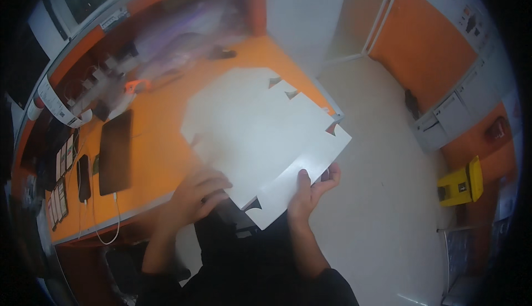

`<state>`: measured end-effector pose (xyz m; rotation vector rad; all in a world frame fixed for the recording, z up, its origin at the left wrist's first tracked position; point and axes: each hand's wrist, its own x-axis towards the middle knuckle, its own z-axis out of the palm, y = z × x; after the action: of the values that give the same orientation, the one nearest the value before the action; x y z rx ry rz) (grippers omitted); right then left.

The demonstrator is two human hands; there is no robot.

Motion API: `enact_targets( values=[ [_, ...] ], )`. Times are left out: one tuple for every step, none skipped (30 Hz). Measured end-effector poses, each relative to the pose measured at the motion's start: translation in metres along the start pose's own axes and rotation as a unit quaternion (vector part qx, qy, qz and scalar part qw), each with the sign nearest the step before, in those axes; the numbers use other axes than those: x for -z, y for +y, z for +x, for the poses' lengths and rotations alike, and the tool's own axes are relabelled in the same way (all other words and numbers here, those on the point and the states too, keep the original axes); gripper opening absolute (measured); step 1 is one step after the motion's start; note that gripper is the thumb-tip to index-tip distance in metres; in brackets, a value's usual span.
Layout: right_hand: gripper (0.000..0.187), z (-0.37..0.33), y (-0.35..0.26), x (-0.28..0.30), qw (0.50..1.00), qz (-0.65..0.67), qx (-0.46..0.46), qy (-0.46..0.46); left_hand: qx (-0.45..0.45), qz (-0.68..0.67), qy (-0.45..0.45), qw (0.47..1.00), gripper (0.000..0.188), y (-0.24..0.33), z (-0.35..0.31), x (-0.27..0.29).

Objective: The person assembles a cardboard takeout box by folding the precut flaps and pressing the edges together by hand on a desk.

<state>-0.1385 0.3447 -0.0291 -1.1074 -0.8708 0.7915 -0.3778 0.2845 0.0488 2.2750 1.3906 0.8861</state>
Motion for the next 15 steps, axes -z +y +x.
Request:
enact_targets(
  values=[
    [0.072,0.0,0.0,0.0,1.0,0.014,-0.007,-0.003,0.002,-0.006,-0.002,1.0,0.017,-0.001,0.003,0.002],
    [0.07,0.0,0.0,0.0,1.0,0.028,-0.012,-0.005,-0.002,-0.001,-0.011,1.0,0.017,-0.001,0.006,0.006],
    [0.07,0.001,0.001,0.0,0.999,0.032,-0.014,-0.006,-0.007,0.004,-0.02,1.0,0.016,0.001,0.009,0.01],
    [0.07,0.001,0.002,0.001,0.999,0.034,-0.015,-0.007,-0.011,0.008,-0.029,0.999,0.016,0.003,0.012,0.013],
    [0.07,0.001,0.002,0.003,0.999,0.035,-0.016,-0.009,-0.026,0.02,-0.034,0.999,0.016,0.002,0.014,0.015],
    [0.07,0.001,0.001,0.003,0.999,0.041,-0.02,-0.012,-0.041,0.033,-0.039,0.998,0.016,0.001,0.015,0.018],
    [0.069,0.001,0.001,0.003,0.998,0.047,-0.023,-0.017,-0.056,0.045,-0.044,0.996,0.015,0.0,0.017,0.021],
    [0.068,0.001,0.0,0.003,0.998,0.053,-0.027,-0.022,-0.065,0.053,-0.05,0.995,0.014,0.0,0.019,0.023],
    [0.069,0.001,0.0,0.003,0.998,0.048,-0.026,-0.021,-0.074,0.06,-0.057,0.994,0.013,0.0,0.021,0.026],
    [0.069,0.001,-0.001,0.003,0.999,0.044,-0.025,-0.019,-0.084,0.069,-0.063,0.992,0.012,0.001,0.023,0.029],
    [0.069,0.001,-0.001,0.003,0.999,0.041,-0.025,-0.018,-0.089,0.074,-0.073,0.991,0.012,0.002,0.026,0.032],
    [0.069,0.001,0.0,0.004,0.999,0.039,-0.026,-0.016,-0.093,0.079,-0.082,0.989,0.012,0.004,0.028,0.035],
    [0.07,0.0,0.001,0.005,0.999,0.038,-0.027,-0.015,-0.104,0.082,-0.086,0.987,0.013,0.002,0.029,0.035],
    [0.07,0.0,0.002,0.005,0.999,0.037,-0.029,-0.014,-0.115,0.085,-0.089,0.986,0.013,0.001,0.029,0.036],
    [0.07,0.0,0.001,0.005,0.999,0.04,-0.032,-0.015,-0.131,0.085,-0.085,0.984,0.014,-0.006,0.029,0.032]
  ],
)
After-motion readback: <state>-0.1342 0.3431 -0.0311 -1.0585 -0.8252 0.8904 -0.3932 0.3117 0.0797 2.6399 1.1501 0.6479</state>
